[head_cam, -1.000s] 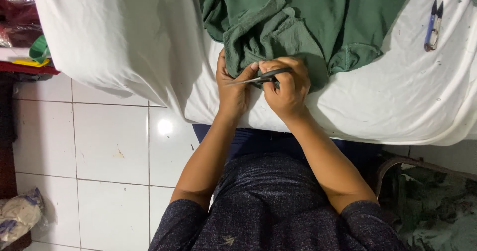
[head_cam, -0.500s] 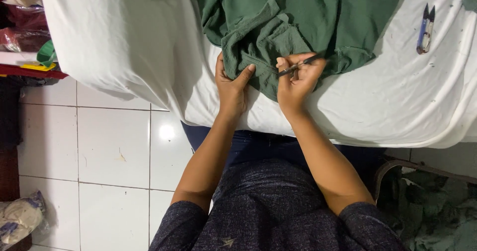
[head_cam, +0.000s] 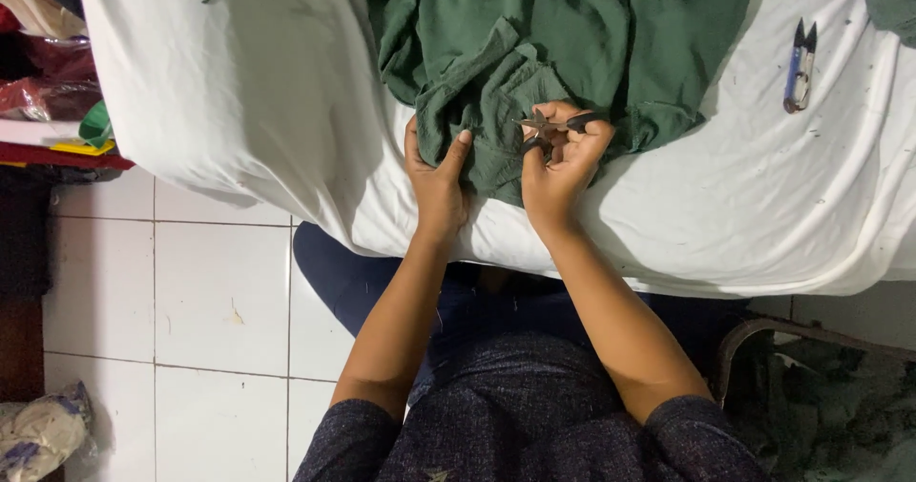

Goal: Trimming excess threads from a green garment using scissors on a work table.

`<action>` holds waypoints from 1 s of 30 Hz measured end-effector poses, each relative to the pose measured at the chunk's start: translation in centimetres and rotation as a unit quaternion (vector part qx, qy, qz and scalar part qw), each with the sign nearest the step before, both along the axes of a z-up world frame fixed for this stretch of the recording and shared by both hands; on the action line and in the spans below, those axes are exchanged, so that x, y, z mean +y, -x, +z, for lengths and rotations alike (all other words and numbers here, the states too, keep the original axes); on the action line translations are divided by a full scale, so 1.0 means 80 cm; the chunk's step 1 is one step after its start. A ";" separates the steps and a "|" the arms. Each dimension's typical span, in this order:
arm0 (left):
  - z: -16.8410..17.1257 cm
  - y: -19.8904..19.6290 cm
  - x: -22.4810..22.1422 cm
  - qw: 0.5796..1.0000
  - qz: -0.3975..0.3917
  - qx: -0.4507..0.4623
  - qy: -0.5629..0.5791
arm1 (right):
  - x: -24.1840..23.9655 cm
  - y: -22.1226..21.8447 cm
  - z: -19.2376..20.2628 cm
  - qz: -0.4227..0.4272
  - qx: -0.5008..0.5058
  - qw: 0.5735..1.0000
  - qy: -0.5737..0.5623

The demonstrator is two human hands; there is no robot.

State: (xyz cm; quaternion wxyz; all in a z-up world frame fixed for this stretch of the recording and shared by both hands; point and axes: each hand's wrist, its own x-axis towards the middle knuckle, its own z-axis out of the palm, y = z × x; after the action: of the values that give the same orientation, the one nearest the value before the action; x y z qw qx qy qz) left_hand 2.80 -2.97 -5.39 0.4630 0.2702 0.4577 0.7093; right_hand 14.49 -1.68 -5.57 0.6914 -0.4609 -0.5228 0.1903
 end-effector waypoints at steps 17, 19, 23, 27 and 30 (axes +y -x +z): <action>0.009 -0.008 -0.001 1.000 0.026 0.012 0.012 | 0.032 -0.031 0.036 -0.112 -0.312 0.943 0.028; 0.012 -0.007 -0.003 1.000 0.024 0.011 0.011 | 0.032 -0.034 0.025 -0.108 -0.270 0.955 0.057; 0.007 -0.002 -0.002 0.999 0.026 0.022 0.013 | 0.030 -0.049 -0.006 -0.093 -0.099 0.983 0.122; 0.020 -0.003 -0.008 1.000 0.023 0.017 0.011 | 0.036 -0.049 -0.008 -0.090 -0.039 0.989 0.113; 0.039 -0.007 -0.016 0.994 0.041 0.097 0.034 | 0.032 -0.051 0.010 -0.082 -0.021 0.991 0.100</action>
State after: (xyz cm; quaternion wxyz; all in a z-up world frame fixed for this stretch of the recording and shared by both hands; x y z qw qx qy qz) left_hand 3.33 -4.22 -2.27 0.3956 0.3029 0.5349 0.6824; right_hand 18.55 0.87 -4.75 0.6444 -0.5729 -0.4755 0.1743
